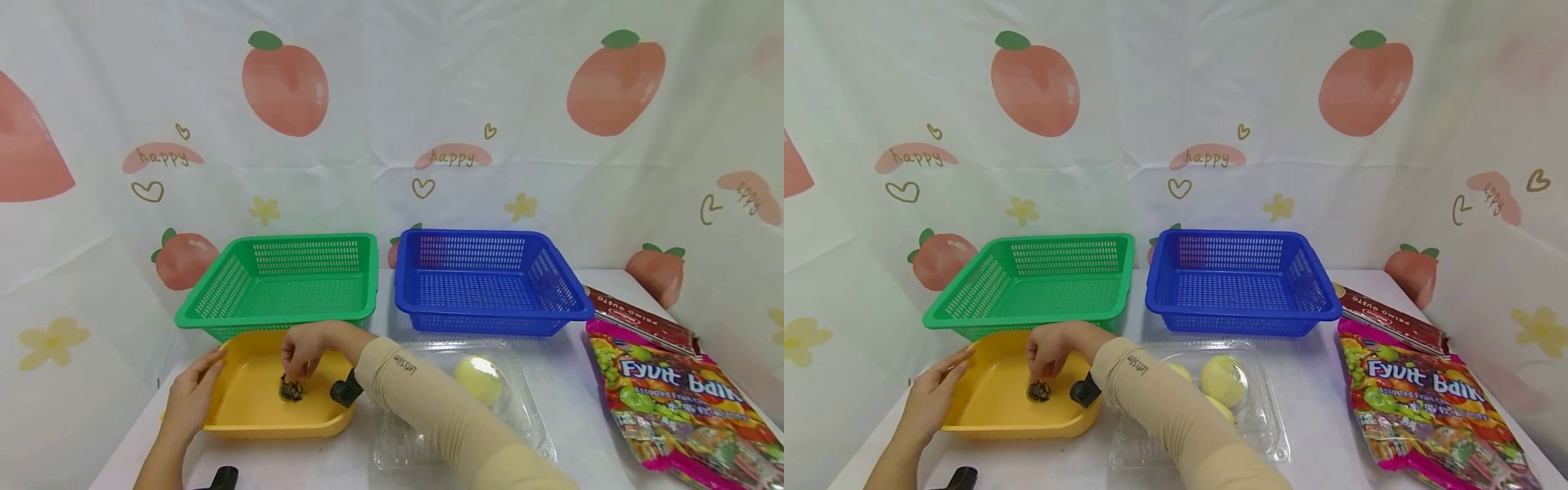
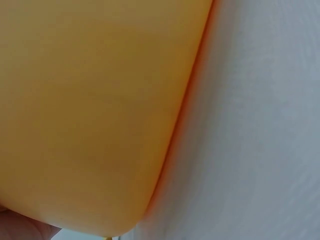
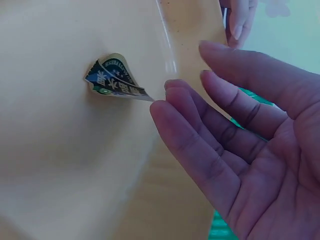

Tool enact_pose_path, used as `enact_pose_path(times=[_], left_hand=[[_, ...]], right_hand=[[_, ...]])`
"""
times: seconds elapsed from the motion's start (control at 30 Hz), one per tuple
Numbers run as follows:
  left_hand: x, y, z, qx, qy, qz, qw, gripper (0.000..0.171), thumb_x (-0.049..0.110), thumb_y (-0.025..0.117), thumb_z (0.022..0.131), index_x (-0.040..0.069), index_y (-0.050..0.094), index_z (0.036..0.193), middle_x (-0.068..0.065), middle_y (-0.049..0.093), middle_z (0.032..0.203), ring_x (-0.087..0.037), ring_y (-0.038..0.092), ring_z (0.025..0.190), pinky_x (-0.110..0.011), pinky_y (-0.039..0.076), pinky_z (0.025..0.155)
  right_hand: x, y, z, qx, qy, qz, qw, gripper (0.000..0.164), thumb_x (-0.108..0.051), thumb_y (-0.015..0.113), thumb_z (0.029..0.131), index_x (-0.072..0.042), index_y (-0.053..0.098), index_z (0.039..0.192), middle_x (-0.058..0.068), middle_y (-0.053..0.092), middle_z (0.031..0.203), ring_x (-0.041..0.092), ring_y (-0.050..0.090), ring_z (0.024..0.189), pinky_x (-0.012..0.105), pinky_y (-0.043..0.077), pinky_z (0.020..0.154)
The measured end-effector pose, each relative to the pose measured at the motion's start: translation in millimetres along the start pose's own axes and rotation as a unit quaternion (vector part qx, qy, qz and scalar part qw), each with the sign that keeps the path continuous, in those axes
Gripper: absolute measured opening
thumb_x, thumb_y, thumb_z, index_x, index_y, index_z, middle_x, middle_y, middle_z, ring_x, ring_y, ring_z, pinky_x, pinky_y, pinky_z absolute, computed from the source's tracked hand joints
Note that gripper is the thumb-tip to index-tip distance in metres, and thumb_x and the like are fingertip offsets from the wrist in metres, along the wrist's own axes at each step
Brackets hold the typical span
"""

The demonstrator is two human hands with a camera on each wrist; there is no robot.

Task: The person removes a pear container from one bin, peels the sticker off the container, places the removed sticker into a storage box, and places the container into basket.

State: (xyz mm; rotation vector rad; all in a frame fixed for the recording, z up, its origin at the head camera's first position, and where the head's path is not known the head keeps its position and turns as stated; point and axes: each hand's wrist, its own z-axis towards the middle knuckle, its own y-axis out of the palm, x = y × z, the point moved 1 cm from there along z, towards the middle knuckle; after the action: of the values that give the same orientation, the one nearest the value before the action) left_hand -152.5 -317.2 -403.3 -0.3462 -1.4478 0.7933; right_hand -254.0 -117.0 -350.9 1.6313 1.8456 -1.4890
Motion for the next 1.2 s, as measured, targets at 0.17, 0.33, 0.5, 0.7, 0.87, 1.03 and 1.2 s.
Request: enact_pose_path(times=[0.17,0.33,0.5,0.7,0.87,1.03,1.2], left_hand=[[3.3,0.8,-0.9,0.023,-0.01,0.007,0.9997,0.047,0.03,0.034,0.101,-0.002,0.049,0.132,-0.026,0.047,0.136,-0.04,0.043,0.122,-0.051,0.036,0.097],[4.2,-0.9,-1.6,0.045,-0.005,0.012,0.9989,0.044,0.027,0.037,0.1,-0.003,0.05,0.129,-0.031,0.051,0.127,-0.044,0.043,0.12,-0.058,0.034,0.096],[12.6,-2.6,-0.8,0.07,0.017,0.019,0.9972,0.041,0.025,0.04,0.099,-0.002,0.052,0.127,-0.034,0.051,0.124,-0.052,0.039,0.122,-0.064,0.03,0.098],[32.1,-2.5,-5.1,0.056,0.057,0.005,0.9968,0.05,0.028,0.044,0.098,0.0,0.037,0.139,-0.033,0.042,0.135,-0.052,0.034,0.125,-0.067,0.028,0.097],[51.8,0.2,-11.7,0.032,0.089,-0.006,0.9955,0.053,0.03,0.046,0.098,0.003,0.033,0.142,-0.03,0.038,0.14,-0.051,0.031,0.129,-0.068,0.027,0.098],[67.7,-0.5,-17.4,0.038,0.12,-0.015,0.992,0.049,0.028,0.048,0.097,0.006,0.039,0.14,-0.029,0.039,0.14,-0.051,0.031,0.129,-0.067,0.025,0.1],[79.2,1.7,-22.7,0.028,0.151,-0.033,0.9876,0.048,0.025,0.049,0.097,0.007,0.04,0.14,-0.027,0.038,0.143,-0.05,0.031,0.13,-0.068,0.026,0.098]], right_hand=[[-3,-3,-7,0.002,-0.011,-0.004,1.0,0.009,-0.009,0.062,0.088,-0.007,0.06,0.08,0.006,0.063,0.078,0.013,0.057,0.065,0.024,0.056,0.065],[-6,-7,-17,-0.004,-0.021,-0.025,0.999,0.01,-0.017,0.062,0.089,-0.008,0.06,0.085,0.004,0.062,0.079,0.013,0.061,0.07,0.024,0.057,0.069],[-3,-18,-37,-0.03,-0.034,-0.033,0.998,0.011,-0.018,0.06,0.091,-0.007,0.06,0.092,0.003,0.061,0.084,0.015,0.062,0.078,0.021,0.055,0.073],[2,-36,-68,-0.034,-0.066,-0.028,0.997,0.013,-0.018,0.056,0.093,-0.008,0.06,0.1,0.003,0.063,0.088,0.013,0.062,0.084,0.022,0.054,0.078],[15,-47,-102,-0.012,-0.09,-0.049,0.995,0.02,-0.02,0.056,0.093,-0.009,0.059,0.111,0.001,0.065,0.096,0.01,0.06,0.088,0.022,0.053,0.081],[36,-50,-137,0.0,-0.094,-0.061,0.994,0.028,-0.02,0.057,0.093,-0.009,0.057,0.118,0.0,0.062,0.111,0.007,0.058,0.1,0.02,0.05,0.087],[50,-55,-170,0.013,-0.095,-0.057,0.994,0.032,-0.018,0.056,0.093,-0.007,0.054,0.123,0.004,0.059,0.122,0.011,0.055,0.114,0.024,0.045,0.098]])
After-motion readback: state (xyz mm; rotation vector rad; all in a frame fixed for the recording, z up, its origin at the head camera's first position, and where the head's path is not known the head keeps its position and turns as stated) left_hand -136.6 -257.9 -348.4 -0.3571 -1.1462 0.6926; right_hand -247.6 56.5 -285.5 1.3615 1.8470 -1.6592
